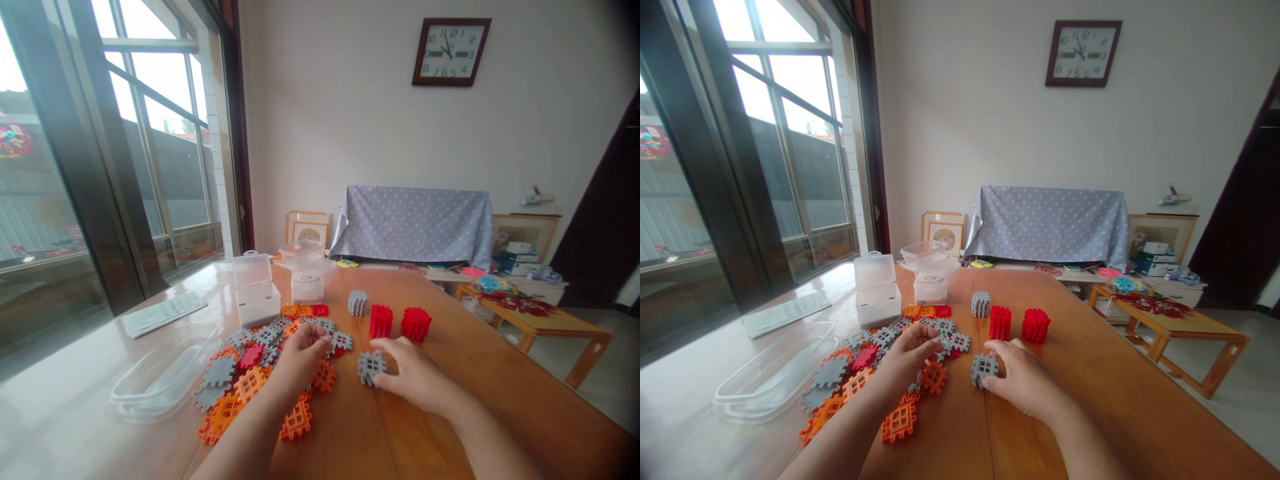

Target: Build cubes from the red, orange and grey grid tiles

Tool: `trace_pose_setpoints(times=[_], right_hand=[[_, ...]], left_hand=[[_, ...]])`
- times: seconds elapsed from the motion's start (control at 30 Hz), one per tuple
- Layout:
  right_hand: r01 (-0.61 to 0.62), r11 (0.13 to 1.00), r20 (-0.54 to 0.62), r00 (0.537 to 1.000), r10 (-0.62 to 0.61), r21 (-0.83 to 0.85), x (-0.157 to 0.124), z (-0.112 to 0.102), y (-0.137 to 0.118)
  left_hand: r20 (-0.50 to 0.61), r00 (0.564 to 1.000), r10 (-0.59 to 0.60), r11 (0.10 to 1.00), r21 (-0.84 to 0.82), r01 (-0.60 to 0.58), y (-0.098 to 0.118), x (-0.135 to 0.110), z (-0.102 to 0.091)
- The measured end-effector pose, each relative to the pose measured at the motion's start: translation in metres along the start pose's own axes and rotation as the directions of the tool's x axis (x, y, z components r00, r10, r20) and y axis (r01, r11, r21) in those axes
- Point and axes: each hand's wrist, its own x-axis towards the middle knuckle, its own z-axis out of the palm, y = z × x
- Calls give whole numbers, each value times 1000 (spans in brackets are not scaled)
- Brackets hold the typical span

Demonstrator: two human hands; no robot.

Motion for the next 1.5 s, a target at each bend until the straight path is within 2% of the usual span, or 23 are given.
trace_pose_setpoints(times=[0.3,0.6,0.73,0.83,0.9,1.0,1.07,1.13,1.27,1.4,1.5], right_hand=[[27,1000,23,999,-27,-1,0,0,4],[41,999,13,999,-41,-20,1,4,1],[64,998,-29,997,-65,-30,3,1,1],[77,997,-64,995,-78,-17,4,2,-2],[97,995,-81,992,-98,-8,4,4,-5],[130,991,-95,987,-129,3,3,7,-12],[150,989,-103,984,-148,5,2,9,-16],[168,986,-102,981,-167,4,2,10,-19],[186,982,-96,978,-184,15,3,12,-20],[183,983,-91,979,-180,26,3,13,-18],[183,983,-102,979,-178,35,3,13,-19]], left_hand=[[-7,998,60,998,35,-60,0,5,-7],[-52,996,68,997,35,-66,-3,11,-14],[-89,990,113,989,109,-103,-5,16,-24],[-113,985,127,966,238,-97,-6,19,-35],[-66,984,162,917,379,-126,-8,19,-43],[113,969,222,776,582,-245,-12,15,-54],[212,952,219,680,667,-305,-14,10,-59],[252,947,199,592,739,-322,-14,6,-60],[260,949,176,442,841,-312,-10,1,-56],[192,958,213,396,879,-265,-4,2,-54],[127,947,294,385,892,-239,1,3,-52]])
